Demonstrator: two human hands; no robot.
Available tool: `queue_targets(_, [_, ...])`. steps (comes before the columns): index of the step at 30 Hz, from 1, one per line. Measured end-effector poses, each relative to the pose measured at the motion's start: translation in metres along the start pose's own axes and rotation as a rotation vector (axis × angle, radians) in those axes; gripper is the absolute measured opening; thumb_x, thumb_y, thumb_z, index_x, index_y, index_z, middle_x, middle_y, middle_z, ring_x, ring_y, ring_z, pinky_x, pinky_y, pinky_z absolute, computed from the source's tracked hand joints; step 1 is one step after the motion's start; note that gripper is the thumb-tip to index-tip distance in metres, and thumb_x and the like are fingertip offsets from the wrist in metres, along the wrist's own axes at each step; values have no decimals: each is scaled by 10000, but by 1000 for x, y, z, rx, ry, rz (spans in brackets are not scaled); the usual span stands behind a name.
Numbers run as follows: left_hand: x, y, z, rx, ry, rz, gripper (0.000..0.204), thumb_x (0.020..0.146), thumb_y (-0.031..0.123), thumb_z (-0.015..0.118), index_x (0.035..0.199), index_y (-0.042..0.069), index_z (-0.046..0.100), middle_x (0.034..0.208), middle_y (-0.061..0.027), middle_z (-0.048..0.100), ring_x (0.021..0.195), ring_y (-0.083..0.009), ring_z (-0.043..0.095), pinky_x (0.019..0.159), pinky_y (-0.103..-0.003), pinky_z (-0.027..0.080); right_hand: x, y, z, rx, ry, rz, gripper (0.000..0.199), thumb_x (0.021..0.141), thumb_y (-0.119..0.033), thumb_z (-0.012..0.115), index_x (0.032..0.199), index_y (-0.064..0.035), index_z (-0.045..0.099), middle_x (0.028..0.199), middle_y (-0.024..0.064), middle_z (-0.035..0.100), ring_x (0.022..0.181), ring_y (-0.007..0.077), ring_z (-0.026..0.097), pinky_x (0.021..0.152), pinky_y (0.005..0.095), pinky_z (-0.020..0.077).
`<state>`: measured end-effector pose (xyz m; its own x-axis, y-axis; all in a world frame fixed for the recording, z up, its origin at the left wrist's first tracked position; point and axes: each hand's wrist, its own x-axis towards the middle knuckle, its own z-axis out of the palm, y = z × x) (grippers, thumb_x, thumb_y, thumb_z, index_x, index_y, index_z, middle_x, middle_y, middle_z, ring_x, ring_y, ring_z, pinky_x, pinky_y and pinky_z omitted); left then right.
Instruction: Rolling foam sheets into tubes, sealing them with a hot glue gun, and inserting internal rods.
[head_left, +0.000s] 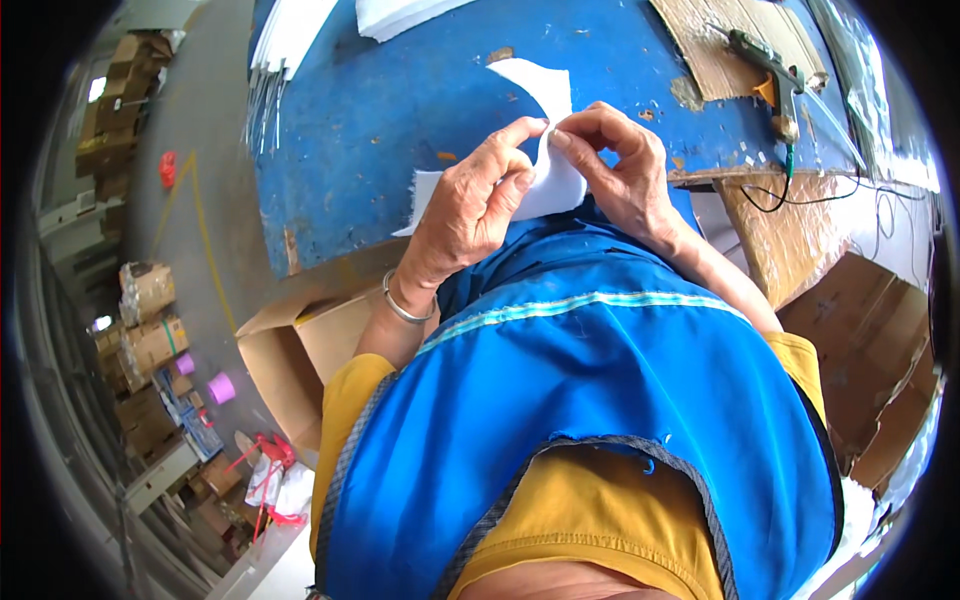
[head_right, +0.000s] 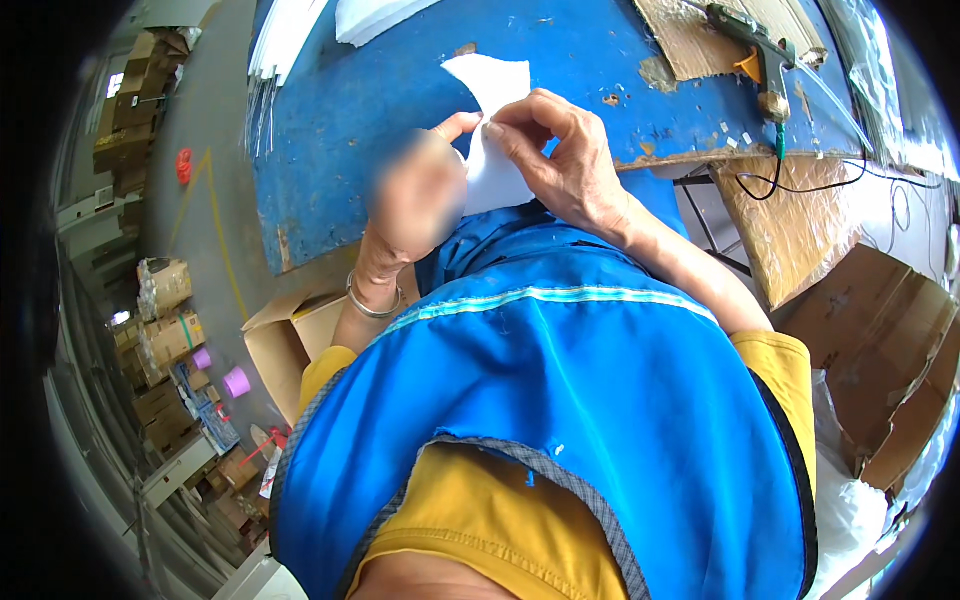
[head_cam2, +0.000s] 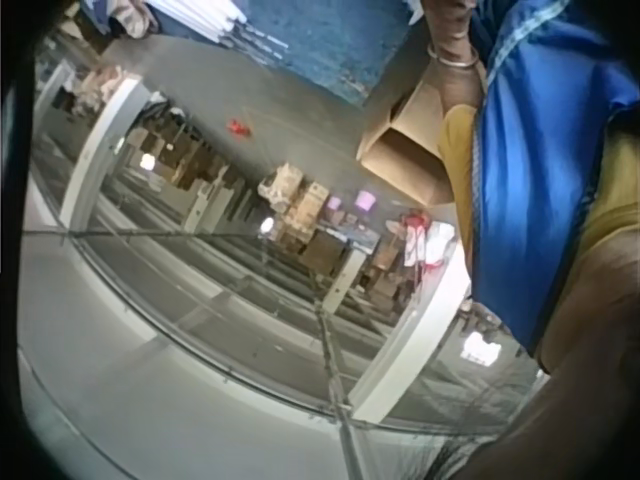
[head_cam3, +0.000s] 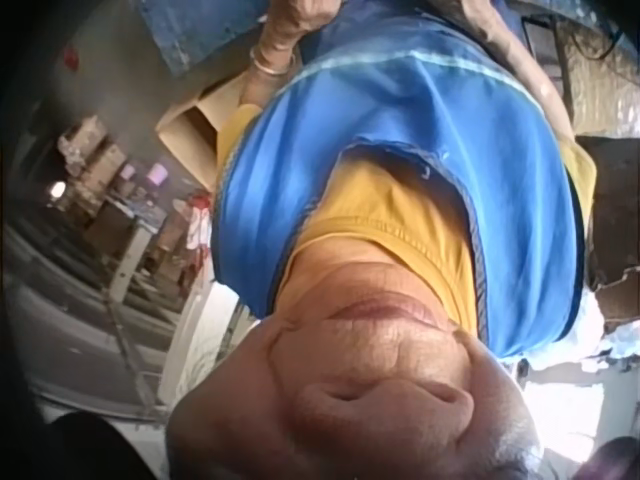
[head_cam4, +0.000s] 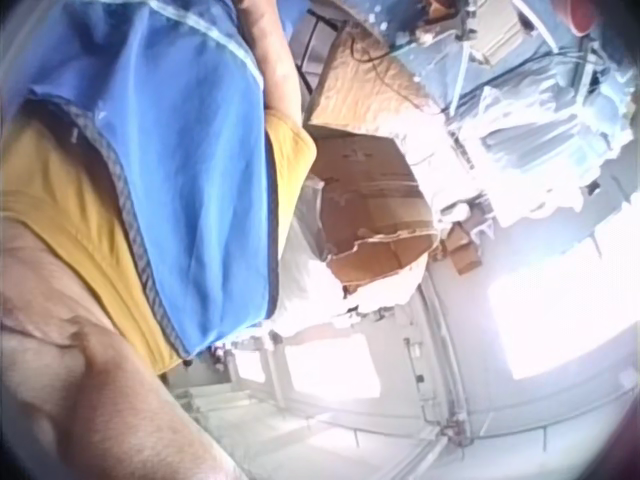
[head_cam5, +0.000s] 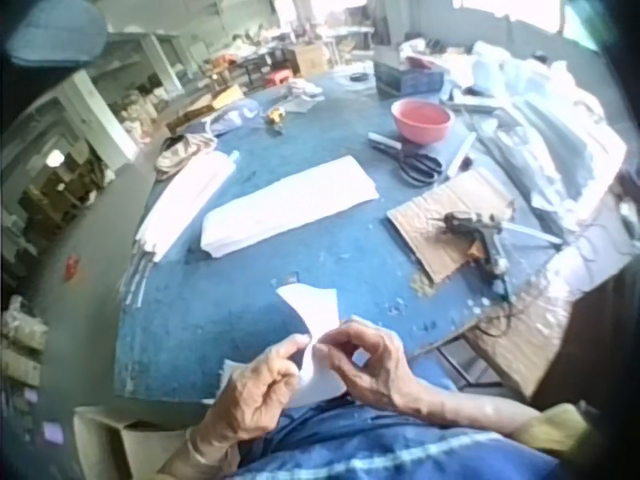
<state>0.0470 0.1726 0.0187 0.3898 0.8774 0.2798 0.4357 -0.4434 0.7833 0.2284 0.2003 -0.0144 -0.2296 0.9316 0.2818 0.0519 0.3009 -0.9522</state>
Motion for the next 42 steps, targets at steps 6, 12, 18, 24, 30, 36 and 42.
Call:
queue_targets(6, [-1,0,5,-62,-19,-54,203,872,20,541,1073,-8,527,1009,-115,619,663,-201,564,639,-287,476,-6,5,-8,144,-10,225,100,862,-112,590,844,-14,588,753,13,584,677,72,523,628,217,435])
queue_targets(12, [-3,-5,6,-109,2,-61,207,873,14,540,1079,-10,533,972,-96,623,657,-151,544,623,-265,461,-9,10,-16,365,27,350,116,860,-122,582,836,-9,575,753,24,588,674,69,509,625,214,422])
queue_targets(18, [-5,-13,-6,-81,67,-28,234,878,14,532,1111,1,544,832,-52,596,629,-120,511,598,-239,440,-36,1,-97,380,-264,373,82,823,-80,574,770,-21,551,735,59,566,687,124,531,620,233,424])
queue_targets(24, [-9,-16,-13,-74,66,-111,207,875,31,548,1080,0,552,909,-73,630,637,-118,527,584,-246,448,-122,-1,-129,-1253,-667,399,132,790,-135,596,842,-18,627,789,184,629,776,314,619,736,374,483])
queue_targets(30, [-10,-11,-12,-31,1,-89,175,865,38,571,1035,0,557,884,-82,628,642,-148,559,587,-258,458,-57,-29,-137,195,-325,567,300,775,-57,645,1068,0,608,934,82,612,897,182,573,817,297,448])
queue_targets(36, [-12,-2,-14,2,-61,-80,63,851,42,593,877,11,545,827,-107,621,661,-218,589,598,-290,465,55,-12,-35,-512,-641,-417,757,616,100,619,1305,-172,460,1374,127,370,1289,325,337,1049,430,324])
queue_targets(42, [-12,-13,-27,54,-108,-91,79,857,65,589,834,8,540,699,-106,560,590,-208,530,555,-301,424,97,5,5,-760,-1019,-585,271,669,-2,672,934,-47,638,1207,128,531,1267,282,370,1068,465,260])
